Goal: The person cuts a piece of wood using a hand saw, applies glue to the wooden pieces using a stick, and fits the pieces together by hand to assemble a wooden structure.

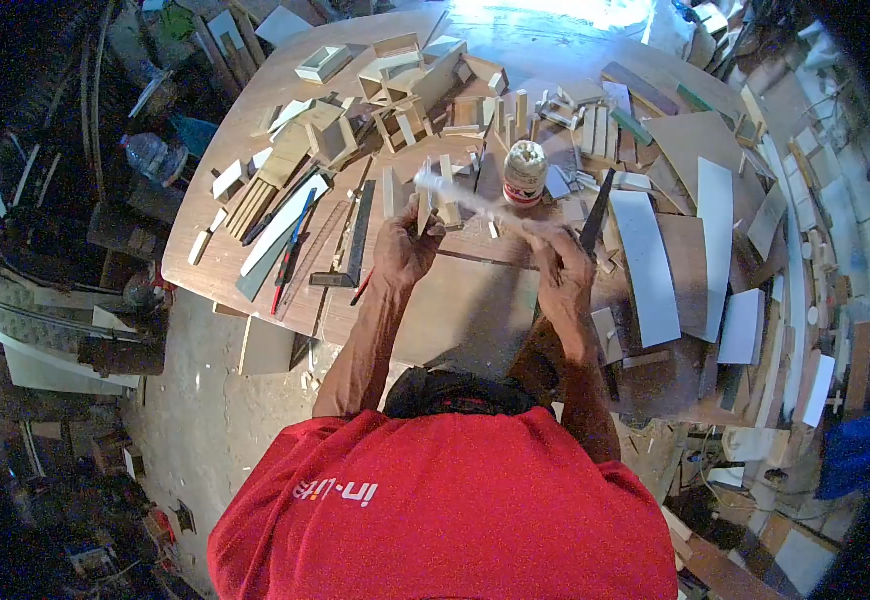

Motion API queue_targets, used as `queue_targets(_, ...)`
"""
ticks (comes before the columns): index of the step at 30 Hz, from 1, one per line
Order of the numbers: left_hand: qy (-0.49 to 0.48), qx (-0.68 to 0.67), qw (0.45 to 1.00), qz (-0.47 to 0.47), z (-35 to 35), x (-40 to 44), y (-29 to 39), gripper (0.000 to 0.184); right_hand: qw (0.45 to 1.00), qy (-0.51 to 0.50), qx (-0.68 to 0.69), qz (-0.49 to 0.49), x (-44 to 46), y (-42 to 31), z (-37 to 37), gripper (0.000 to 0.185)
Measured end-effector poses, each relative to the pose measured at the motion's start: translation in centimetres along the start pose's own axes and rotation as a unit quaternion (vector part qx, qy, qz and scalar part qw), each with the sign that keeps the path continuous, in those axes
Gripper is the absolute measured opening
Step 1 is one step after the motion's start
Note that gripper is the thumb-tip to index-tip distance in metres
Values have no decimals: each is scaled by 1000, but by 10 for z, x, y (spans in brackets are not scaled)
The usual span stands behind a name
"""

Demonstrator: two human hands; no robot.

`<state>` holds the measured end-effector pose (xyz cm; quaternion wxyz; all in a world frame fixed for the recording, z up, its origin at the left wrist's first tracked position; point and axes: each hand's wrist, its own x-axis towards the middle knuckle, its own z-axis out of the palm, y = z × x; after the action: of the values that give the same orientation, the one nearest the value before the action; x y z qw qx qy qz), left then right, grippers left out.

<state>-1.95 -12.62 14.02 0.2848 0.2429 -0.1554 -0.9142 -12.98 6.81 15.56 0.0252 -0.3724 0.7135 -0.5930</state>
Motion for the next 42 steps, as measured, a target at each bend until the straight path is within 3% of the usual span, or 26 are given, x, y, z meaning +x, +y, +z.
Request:
queue_targets(3, 9, -14, 1000, 10, 0, 4, 3, 21, 998, -46, -9, -41, -11, -2, -19, 17)
queue_targets(5, 75, -16, 997, 25, 7, 2, 4, 18, 995, -67, -22, -71, -18, -4, -25, 17)
queue_targets(8, 67, 16, 997, 31, 4, 3, 0, 15, 999, -24, 29, 8, -28, 1, -28, 20)
queue_targets(10, 39, 27, 999, 21, -7, 11, 0, 14, 973, 19, 137, 185, -31, 3, -23, 24)
queue_targets(15, 42, 25, 999, 18, -4, 15, -4, 13, 975, 26, 146, 163, -40, 22, -8, 29)
queue_targets(17, 55, -2, 998, 18, 3, 9, -3, 13, 991, 40, 102, 72, -43, 31, -3, 28)
queue_targets(20, 70, -2, 997, 18, 10, 3, -4, 11, 998, 51, 33, 15, -39, 20, 1, 27)
queue_targets(26, 70, 11, 997, -10, 4, 3, -12, 12, 996, 62, -49, -38, -25, 17, 16, 27)
queue_targets(30, 70, 1, 997, -20, 5, 2, -18, 14, 995, 89, -48, 17, -7, -1, 28, 29)
queue_targets(33, 84, -34, 996, 7, 9, 1, -13, 16, 996, 83, 12, 3, -2, 0, 22, 31)
queue_targets(41, 66, -46, 997, 17, 4, 7, -6, 12, 1000, -3, 9, -9, -40, 23, 20, 32)
queue_targets(42, 68, -46, 997, 16, 1, 9, -7, 12, 993, -5, 82, 87, -42, 12, 16, 29)
